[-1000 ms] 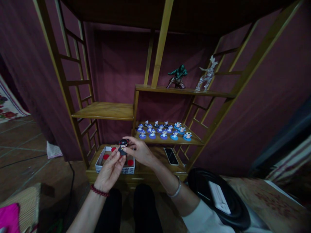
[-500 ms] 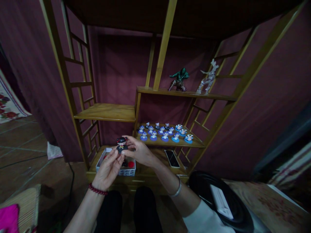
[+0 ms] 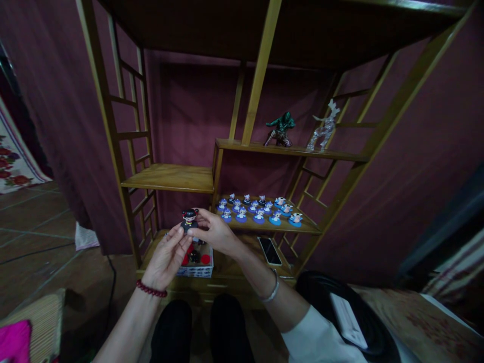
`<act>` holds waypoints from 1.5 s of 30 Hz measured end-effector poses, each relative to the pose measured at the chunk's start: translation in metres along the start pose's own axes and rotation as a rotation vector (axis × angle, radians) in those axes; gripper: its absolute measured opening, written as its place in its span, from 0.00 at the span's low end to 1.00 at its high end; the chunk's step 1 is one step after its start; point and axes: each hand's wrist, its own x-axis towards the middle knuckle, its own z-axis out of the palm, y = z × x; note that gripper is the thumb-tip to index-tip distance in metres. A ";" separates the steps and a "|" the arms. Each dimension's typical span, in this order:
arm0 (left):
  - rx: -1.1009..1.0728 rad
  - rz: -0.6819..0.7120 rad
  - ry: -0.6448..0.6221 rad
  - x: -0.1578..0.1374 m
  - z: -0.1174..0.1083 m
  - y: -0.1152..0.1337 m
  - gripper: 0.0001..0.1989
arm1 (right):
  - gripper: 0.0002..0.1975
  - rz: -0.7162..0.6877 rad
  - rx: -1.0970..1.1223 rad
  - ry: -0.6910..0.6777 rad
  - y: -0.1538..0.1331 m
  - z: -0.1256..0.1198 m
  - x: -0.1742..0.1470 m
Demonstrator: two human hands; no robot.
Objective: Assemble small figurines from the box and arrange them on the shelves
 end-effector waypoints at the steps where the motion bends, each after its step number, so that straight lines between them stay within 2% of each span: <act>1: 0.008 0.009 0.009 0.001 0.001 0.001 0.09 | 0.19 -0.001 0.011 0.008 0.001 0.001 0.001; 10: 0.086 0.111 0.034 0.003 0.009 0.013 0.06 | 0.18 -0.026 0.078 0.059 0.003 0.006 0.014; 14: 0.132 0.163 0.049 0.004 0.016 0.019 0.06 | 0.16 0.005 0.091 0.063 -0.001 0.005 0.020; 19: 0.182 0.267 0.047 0.009 0.019 0.024 0.09 | 0.14 0.021 0.084 0.075 -0.004 0.005 0.030; 27: 0.473 0.447 0.045 0.020 0.019 0.032 0.18 | 0.16 -0.038 0.023 0.107 -0.006 0.003 0.047; 33: 0.632 0.622 0.050 0.032 0.020 0.038 0.17 | 0.15 -0.060 0.041 0.130 -0.011 0.000 0.059; 41: 0.744 0.728 -0.022 0.049 0.019 0.044 0.15 | 0.14 -0.044 0.063 0.141 -0.010 -0.003 0.074; 45: 0.829 0.773 -0.007 0.054 0.020 0.047 0.15 | 0.17 -0.035 0.067 0.154 -0.012 -0.005 0.079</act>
